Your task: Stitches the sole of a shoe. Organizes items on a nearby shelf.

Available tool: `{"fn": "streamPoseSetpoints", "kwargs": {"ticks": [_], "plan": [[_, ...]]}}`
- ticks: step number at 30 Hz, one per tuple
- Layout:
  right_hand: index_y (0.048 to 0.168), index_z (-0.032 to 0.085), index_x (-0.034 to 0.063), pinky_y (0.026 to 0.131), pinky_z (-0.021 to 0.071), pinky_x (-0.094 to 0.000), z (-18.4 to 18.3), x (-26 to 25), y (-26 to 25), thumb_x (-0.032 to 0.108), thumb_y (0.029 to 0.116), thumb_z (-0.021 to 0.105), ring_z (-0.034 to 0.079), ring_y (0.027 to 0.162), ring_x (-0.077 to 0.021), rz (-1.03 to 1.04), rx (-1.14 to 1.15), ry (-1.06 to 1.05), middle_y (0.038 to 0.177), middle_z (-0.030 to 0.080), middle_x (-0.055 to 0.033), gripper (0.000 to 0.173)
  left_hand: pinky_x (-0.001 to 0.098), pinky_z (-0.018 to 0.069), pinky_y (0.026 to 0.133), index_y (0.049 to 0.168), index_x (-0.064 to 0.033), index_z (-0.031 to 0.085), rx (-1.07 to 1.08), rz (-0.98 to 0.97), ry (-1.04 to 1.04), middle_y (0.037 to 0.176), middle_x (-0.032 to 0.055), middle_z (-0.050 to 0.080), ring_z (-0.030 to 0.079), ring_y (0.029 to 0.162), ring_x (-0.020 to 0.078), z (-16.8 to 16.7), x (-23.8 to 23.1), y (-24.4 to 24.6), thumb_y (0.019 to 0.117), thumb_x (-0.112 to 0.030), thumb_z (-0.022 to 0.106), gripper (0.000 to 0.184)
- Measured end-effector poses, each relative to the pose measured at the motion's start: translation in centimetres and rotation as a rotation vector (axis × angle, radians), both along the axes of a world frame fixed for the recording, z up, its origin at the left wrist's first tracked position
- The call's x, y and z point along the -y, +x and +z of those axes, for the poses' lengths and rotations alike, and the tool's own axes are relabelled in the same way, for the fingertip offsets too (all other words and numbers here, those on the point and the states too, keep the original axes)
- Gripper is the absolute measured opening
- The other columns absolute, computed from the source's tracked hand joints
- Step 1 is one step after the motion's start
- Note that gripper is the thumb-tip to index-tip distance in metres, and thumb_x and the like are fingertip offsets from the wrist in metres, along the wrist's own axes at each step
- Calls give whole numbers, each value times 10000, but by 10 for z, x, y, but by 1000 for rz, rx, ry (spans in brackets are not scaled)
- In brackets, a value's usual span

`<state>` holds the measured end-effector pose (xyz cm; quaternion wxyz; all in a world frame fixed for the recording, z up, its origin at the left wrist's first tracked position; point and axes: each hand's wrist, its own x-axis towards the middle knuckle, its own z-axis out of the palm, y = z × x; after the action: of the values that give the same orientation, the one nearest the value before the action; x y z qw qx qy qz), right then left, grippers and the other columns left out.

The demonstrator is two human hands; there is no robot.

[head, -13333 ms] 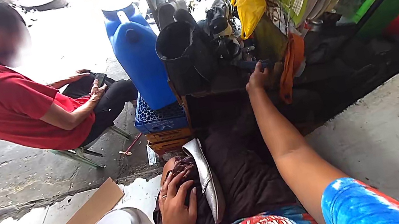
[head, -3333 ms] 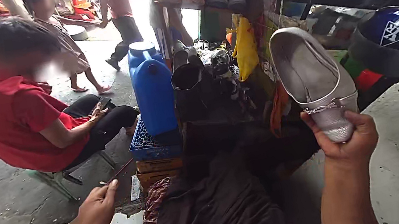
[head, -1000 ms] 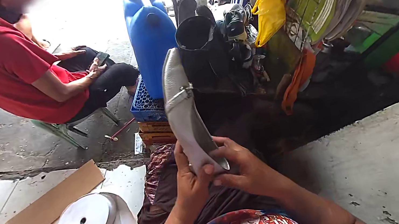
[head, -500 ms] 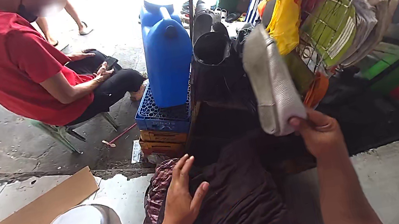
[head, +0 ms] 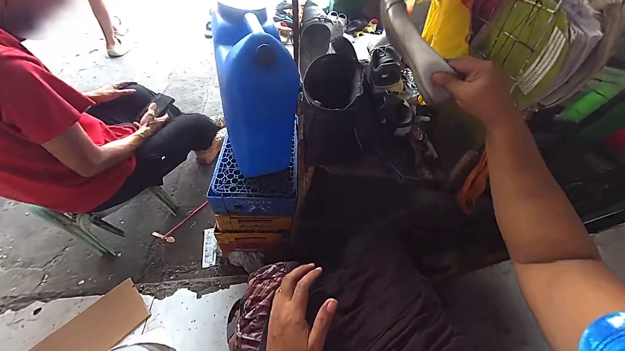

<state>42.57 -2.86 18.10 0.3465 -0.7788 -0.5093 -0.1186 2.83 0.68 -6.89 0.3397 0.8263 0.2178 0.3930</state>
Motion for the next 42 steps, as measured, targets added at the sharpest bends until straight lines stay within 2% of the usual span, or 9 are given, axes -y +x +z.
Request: {"fn": "streamPoseSetpoints", "kwargs": {"ticks": [9,15,20,23,26,29,32,37,42], "plan": [[1131,706,-55,1012,447,-647,6,-100,25,244,1042,591,605,1201,-465,-251,-38,-313,1205,659,-302,333,396,514,995,1177,-74,720,-25,12,23,1205,150,704,655,1161,226,2,-2,1,1044,-576,406,607],[1244,676,-39,1015,447,-667,0,-141,29,222,1037,581,569,1269,-475,-342,-33,-372,1320,616,-299,346,330,503,1006,1117,-51,726,-21,-13,21,1134,150,716,657,1134,188,2,-4,-1,1059,-508,431,547],[1294,664,0,975,478,-669,-19,-162,35,179,997,624,586,1234,-481,-315,-24,-405,1385,572,-290,350,363,507,994,1068,4,730,-48,-37,10,1097,190,719,672,1099,232,5,-9,4,1050,-453,466,529],[1436,570,36,997,476,-655,-21,-161,33,170,987,636,545,1288,-490,-275,-40,-411,1498,470,-291,473,350,516,976,1049,4,738,-58,-19,15,1080,180,726,681,1073,227,4,-12,8,1044,-438,476,514],[1459,546,39,1071,440,-609,-13,-142,32,213,1011,633,484,1365,-463,-228,-23,-329,1545,427,-275,489,318,516,970,1038,-14,742,-51,-8,26,1066,156,730,680,1062,198,3,-15,12,1039,-443,485,499],[1244,684,-14,1108,443,-524,-13,-100,23,154,1010,619,544,1323,-398,-102,-2,-144,1406,566,-262,295,341,521,964,1041,-21,747,-65,-4,30,1069,150,732,682,1060,208,1,-14,14,1032,-444,484,499],[1079,732,-45,1077,484,-466,-29,-42,4,119,993,635,618,1253,-344,32,0,20,1286,661,-237,209,390,534,942,1034,0,746,-78,-11,35,1062,169,732,693,1040,243,4,-12,12,1028,-411,492,484],[1030,728,-17,966,560,-428,-72,53,-13,136,988,664,668,1167,-280,38,-71,110,1265,676,-192,171,375,527,943,1021,-6,749,-94,-11,58,1053,166,732,691,1030,238,5,-6,5,1023,-411,502,474],[1137,708,-38,965,549,-441,-81,118,-9,120,1015,631,682,1121,-276,-127,-236,153,1244,688,-204,214,453,525,929,1020,-6,758,-155,-14,94,1067,177,735,697,1020,295,10,5,-2,1005,-396,511,462]]}}
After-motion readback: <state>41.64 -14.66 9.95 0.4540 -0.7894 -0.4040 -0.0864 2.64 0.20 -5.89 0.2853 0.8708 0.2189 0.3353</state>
